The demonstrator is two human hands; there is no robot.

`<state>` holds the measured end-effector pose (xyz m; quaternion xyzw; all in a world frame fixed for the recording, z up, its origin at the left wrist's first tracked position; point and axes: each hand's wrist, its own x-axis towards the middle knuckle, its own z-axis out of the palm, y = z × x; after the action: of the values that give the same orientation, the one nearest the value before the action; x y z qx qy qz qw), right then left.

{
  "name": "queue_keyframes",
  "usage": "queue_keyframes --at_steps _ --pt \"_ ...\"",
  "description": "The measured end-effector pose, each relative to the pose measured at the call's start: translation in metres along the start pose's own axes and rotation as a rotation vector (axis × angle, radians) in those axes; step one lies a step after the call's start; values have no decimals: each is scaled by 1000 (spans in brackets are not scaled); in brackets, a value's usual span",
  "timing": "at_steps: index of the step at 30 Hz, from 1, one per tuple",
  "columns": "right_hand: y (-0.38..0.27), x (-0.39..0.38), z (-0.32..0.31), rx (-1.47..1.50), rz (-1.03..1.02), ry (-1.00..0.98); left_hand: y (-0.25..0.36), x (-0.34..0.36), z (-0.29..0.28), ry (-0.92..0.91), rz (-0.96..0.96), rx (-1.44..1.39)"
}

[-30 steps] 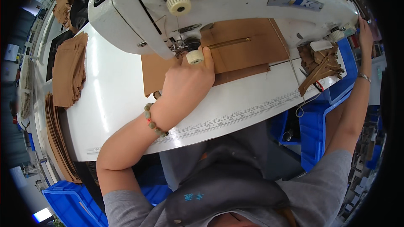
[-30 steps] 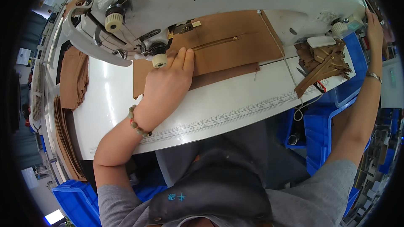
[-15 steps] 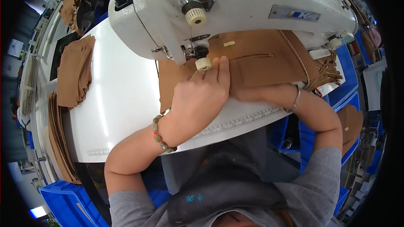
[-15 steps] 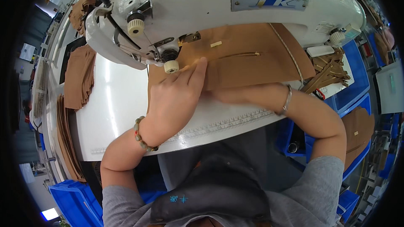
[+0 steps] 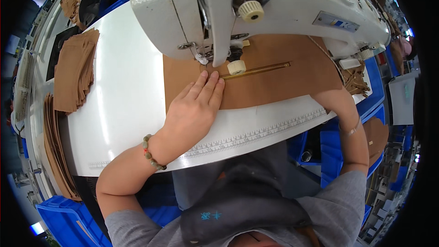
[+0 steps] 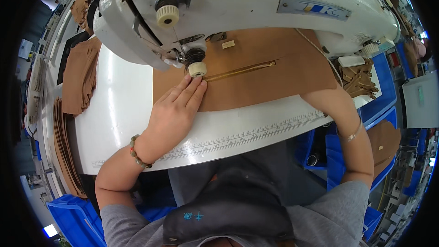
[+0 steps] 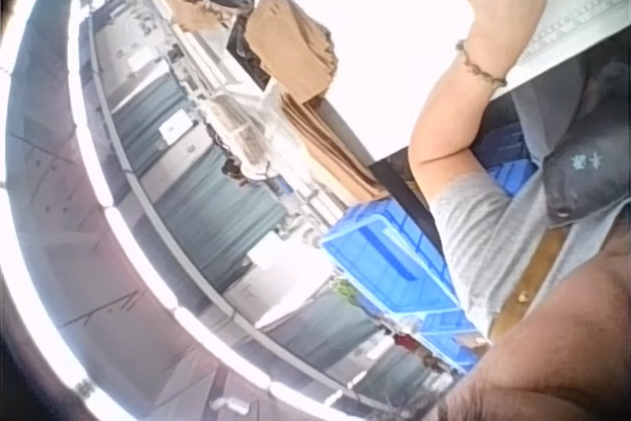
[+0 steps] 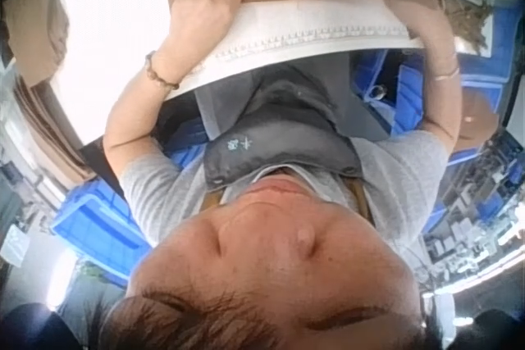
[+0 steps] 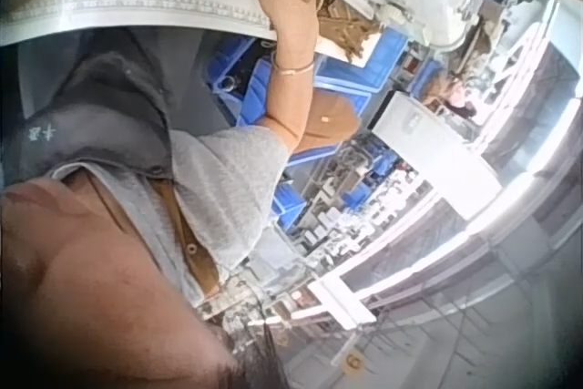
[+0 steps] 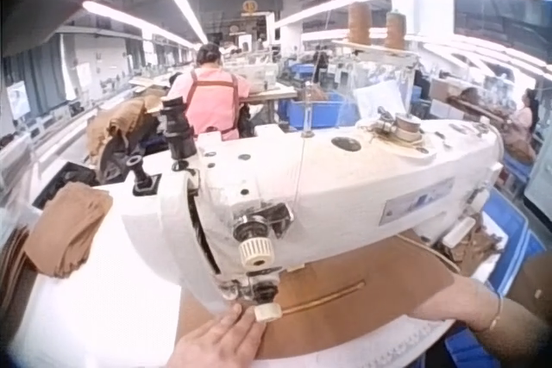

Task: Sew a zipper into a leather bag using an industrial sewing machine.

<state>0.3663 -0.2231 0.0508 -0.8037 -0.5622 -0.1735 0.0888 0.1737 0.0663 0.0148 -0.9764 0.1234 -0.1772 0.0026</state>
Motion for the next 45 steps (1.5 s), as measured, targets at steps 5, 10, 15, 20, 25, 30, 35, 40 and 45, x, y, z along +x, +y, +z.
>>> queue_keyframes --at_steps 5,10,15,20,25,30,35,40,45 --pt "-10 -15 -90 305 345 -559 -3 7 -6 -32 -46 -63" --pt "-46 15 -73 559 249 -191 -15 23 -25 -113 -126 -323" --pt "-69 69 6 553 -30 -40 -46 35 -39 -377 -273 -598" --pt "-79 86 30 567 11 -329 -50 31 -33 -239 -201 -738" --pt "-93 70 48 372 -54 -168 -36 15 -24 -181 -150 -505" --pt "-90 61 58 304 -167 -48 -16 -14 -12 -20 -97 -108" --pt "-90 62 61 277 -192 -30 -7 -23 -7 30 -130 22" --pt "-92 61 59 156 -180 -64 -12 -16 -3 56 -165 -8" --pt "-87 62 58 84 -160 -163 -14 -16 3 82 -200 -29"
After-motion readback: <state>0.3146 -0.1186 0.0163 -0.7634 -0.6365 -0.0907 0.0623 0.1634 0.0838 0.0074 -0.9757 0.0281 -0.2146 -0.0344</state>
